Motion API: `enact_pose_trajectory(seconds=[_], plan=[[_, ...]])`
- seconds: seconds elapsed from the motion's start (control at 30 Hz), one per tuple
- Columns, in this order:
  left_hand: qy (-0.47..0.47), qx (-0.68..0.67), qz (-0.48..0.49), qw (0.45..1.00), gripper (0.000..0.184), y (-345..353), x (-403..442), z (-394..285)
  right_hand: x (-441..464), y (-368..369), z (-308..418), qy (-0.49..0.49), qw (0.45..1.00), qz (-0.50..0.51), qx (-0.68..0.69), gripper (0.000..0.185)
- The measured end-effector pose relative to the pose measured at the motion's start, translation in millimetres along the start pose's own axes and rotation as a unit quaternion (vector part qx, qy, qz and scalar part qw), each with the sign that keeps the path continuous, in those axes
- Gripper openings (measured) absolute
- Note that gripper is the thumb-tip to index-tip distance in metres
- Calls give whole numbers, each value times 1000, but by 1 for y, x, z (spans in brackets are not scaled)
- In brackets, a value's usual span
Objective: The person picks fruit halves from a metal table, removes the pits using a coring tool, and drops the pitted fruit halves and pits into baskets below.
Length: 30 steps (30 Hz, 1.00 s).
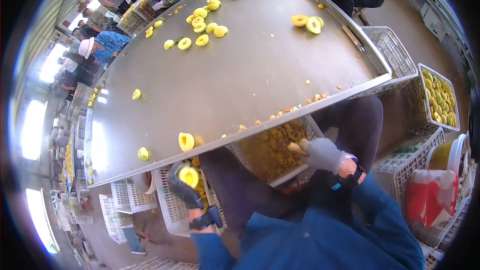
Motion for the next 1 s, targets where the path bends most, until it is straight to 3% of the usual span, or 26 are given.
enact_pose_trajectory(seconds=[0.03,0.07,0.13,0.2,0.3,0.37,0.5,0.6,0.67,0.73,0.8,0.87,0.93,1.0], plan=[[-35,62,-43,997,45,-35,9,43,-2,3,-2,-3,1000,8,0,20],[37,233,19,971,40,-46,17,46,-3,6,-4,-6,1000,16,1,20],[166,291,2,942,35,-67,32,37,0,7,-6,-11,1000,23,13,20],[220,283,14,933,36,-33,61,-10,0,19,-9,-32,998,17,47,21],[290,216,83,929,42,67,109,-57,0,29,-4,-31,994,37,95,22],[372,204,164,891,46,160,125,-67,-1,33,-7,-24,989,33,145,23],[487,176,229,824,58,342,148,-57,10,31,-10,15,995,61,76,25],[446,221,230,836,65,459,192,-37,5,51,-29,28,995,44,83,26],[399,269,241,842,67,520,221,-20,12,48,-31,60,985,158,37,32],[343,334,262,838,65,559,236,0,24,43,-39,64,993,85,50,34],[318,367,262,834,66,563,237,4,10,40,-39,73,995,15,65,36],[260,362,279,850,65,574,244,12,3,53,-42,46,997,60,5,29],[270,340,294,851,64,565,235,14,18,44,-25,27,998,61,-7,28],[300,310,304,849,63,544,219,15,27,42,-21,31,996,43,76,29]])
Point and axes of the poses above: each hand's wrist, its own x-axis towards the middle knuckle, its own y-axis out of the palm, z = x × y, the point moved 10 cm from there along x, towards the middle knuckle, and after that the axes turned 13 degrees about -z, right-handed, at the moved point
